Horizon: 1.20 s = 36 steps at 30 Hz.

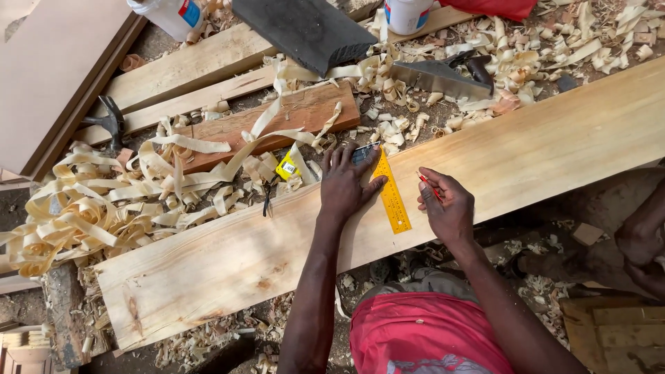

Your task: The person measures a long wooden plank using a tape measure and a speed square, marking the wood with a pencil. They repeatedly align the tools to draw straight lines and measure specific lengths on the plank's surface.

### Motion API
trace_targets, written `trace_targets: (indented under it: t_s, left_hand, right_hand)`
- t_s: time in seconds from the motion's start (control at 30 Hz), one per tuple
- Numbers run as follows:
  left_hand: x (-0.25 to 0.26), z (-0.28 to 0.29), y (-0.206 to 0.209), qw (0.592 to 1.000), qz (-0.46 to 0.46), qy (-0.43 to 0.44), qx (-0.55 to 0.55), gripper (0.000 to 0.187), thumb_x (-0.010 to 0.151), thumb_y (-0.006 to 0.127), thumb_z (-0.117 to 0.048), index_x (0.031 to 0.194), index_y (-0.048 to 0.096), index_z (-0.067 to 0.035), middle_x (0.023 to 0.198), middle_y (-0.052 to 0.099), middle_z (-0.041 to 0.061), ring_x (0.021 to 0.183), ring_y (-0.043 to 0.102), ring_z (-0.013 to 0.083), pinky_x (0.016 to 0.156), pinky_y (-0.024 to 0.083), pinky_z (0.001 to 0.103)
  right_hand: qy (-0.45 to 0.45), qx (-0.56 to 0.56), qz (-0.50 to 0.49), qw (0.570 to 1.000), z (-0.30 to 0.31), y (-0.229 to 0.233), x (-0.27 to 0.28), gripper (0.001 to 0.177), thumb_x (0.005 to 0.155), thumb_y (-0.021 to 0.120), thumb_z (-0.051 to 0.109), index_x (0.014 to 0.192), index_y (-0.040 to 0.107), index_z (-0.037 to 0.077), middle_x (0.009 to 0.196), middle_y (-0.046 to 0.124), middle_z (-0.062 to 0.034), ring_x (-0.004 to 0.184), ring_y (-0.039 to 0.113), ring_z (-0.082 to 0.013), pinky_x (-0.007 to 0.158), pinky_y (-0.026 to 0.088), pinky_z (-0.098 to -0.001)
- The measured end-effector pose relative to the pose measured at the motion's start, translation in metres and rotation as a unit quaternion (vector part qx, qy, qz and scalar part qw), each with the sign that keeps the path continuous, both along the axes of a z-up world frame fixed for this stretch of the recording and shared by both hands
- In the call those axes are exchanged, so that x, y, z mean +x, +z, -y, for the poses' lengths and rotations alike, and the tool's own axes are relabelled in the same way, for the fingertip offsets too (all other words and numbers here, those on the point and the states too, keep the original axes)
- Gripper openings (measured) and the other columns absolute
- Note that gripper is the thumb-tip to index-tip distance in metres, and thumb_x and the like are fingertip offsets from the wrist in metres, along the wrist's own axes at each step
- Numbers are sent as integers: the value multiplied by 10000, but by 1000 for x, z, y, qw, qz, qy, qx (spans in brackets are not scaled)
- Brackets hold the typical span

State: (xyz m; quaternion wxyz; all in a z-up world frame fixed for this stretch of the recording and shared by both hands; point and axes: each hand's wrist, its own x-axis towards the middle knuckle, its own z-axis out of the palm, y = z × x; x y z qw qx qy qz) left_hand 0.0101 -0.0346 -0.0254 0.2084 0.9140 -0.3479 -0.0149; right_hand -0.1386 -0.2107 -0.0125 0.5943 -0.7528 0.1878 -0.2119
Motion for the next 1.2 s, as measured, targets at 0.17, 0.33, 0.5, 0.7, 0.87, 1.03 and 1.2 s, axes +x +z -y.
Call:
trace_targets:
  t_s: [0.17,0.33,0.5,0.7,0.87,1.03,1.2]
  left_hand:
    - [-2,3,2,1000,17,6,8,623,943,561,-671,1508,512,-412,1440,513,130,1387,462,332,1243,208,583]
    - [-2,3,-1,1000,23,16,6,624,937,548,-685,1504,510,-428,1420,525,143,1376,467,350,1202,258,570]
    - [-1,3,9,1000,5,11,-4,626,943,522,-692,1508,502,-425,1416,530,167,1376,473,364,1170,307,557]
    - [-1,8,3,999,-22,9,37,690,961,434,-706,1563,450,-367,1583,400,162,1402,366,438,1120,265,603]
    - [-1,6,16,995,-97,6,34,673,942,479,-692,1512,538,-339,1562,409,196,1355,367,437,1072,300,560]
    - [40,22,7,999,-42,-1,24,675,898,466,-761,1453,598,-401,1530,465,128,1400,363,438,1079,309,647]
    - [68,37,19,999,3,-23,26,722,910,481,-787,1461,610,-339,1293,592,213,1249,561,415,955,475,557]
  right_hand:
    - [20,13,0,1000,-8,5,22,276,1033,659,62,1295,706,-13,933,693,-207,734,704,-208,628,645,-302]
    - [34,8,-23,999,-8,1,30,249,1047,652,142,1234,749,10,884,687,-203,718,713,-230,601,644,-323]
    - [50,15,-27,998,4,-13,37,250,1069,572,140,1218,688,-26,890,720,-187,693,690,-223,578,639,-334]
    - [-19,-196,-22,980,39,-58,-52,324,1076,505,235,1223,680,5,980,763,-137,943,754,-276,808,601,-392]
    - [-86,-229,57,968,30,-64,-37,258,1067,540,175,1182,679,-9,905,736,-101,834,725,-226,731,578,-337]
    - [-158,-333,77,927,45,-50,15,250,1054,555,204,1136,736,52,834,767,-57,727,743,-201,628,566,-326]
    - [-183,-327,121,919,62,-40,42,174,1006,649,179,1063,805,131,685,736,-32,636,718,-236,592,589,-328]
